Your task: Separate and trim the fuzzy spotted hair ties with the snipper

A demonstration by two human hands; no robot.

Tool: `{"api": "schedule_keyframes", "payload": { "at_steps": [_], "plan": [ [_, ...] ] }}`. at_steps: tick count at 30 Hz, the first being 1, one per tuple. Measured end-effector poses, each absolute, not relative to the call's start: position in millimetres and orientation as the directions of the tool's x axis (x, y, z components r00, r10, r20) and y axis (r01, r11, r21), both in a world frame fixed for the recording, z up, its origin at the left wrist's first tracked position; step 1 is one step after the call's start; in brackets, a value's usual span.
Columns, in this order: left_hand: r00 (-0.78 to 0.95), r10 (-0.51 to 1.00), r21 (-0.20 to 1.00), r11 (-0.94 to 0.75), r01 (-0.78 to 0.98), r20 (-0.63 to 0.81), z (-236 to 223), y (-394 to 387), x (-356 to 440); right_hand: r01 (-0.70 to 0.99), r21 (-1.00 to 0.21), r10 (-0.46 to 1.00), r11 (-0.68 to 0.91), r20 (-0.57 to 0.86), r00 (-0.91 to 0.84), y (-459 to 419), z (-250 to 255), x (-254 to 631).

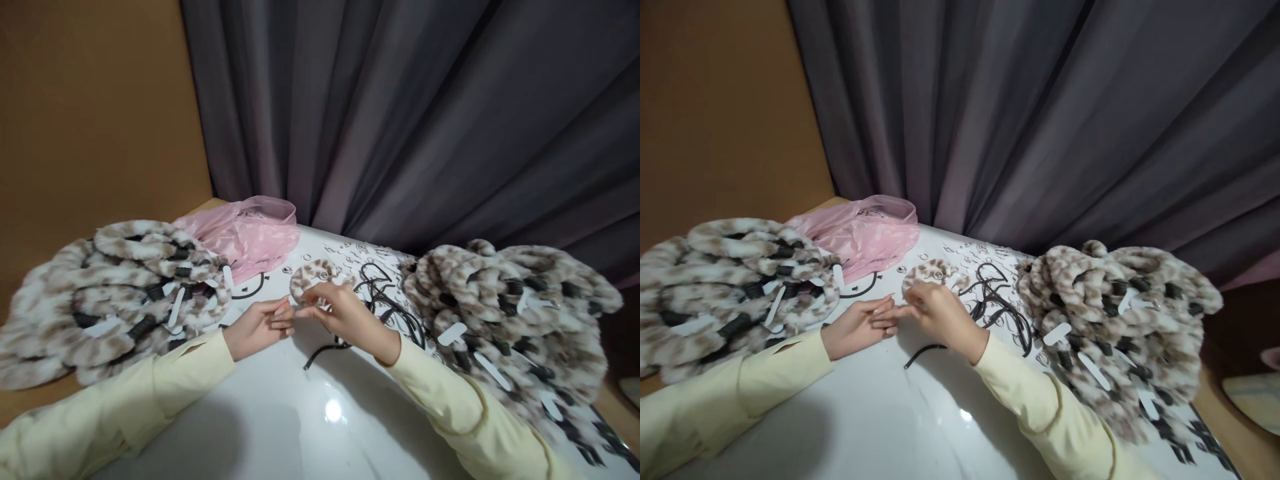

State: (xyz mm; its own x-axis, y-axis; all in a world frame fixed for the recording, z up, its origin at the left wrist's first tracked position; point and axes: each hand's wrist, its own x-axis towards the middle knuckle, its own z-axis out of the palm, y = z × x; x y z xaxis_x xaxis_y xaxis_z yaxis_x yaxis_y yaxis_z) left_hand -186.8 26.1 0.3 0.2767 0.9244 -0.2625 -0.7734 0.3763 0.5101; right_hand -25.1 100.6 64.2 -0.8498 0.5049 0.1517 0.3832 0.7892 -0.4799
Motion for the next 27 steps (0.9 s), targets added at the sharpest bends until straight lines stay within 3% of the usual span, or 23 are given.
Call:
{"api": "schedule_keyframes", "payload": {
  "at_steps": [3,6,8,12,23,27],
  "plan": [
    [0.336,0.909,0.545,0.417,-0.727,-0.247,-0.1,22.4,-185.2,0.315,-0.624,0.47,0.715,0.096,-0.878,91.7,62.1,-25.6],
    [0.375,0.894,0.564,0.445,-0.696,-0.243,-0.3,21.7,-184.2,0.339,-0.81,0.517,0.478,-0.053,-0.855,89.5,56.9,-23.9],
    [0.398,0.887,0.564,0.458,-0.687,-0.234,0.2,22.6,-184.4,0.368,-0.866,0.557,0.339,-0.131,-0.82,90.7,52.1,-21.4],
    [0.491,0.846,0.537,0.517,-0.666,-0.206,2.0,23.3,-186.4,0.345,-0.903,0.605,0.256,-0.128,-0.785,91.7,43.9,-13.6],
    [0.698,0.715,0.526,0.605,-0.597,-0.03,-7.1,24.4,-190.0,0.329,-0.881,0.623,0.34,-0.051,-0.781,83.3,40.1,6.3],
    [0.71,0.704,0.636,0.546,-0.545,0.005,-8.4,23.0,-188.4,0.357,-0.861,0.678,0.363,-0.019,-0.735,75.2,39.9,12.0]
  ]
}}
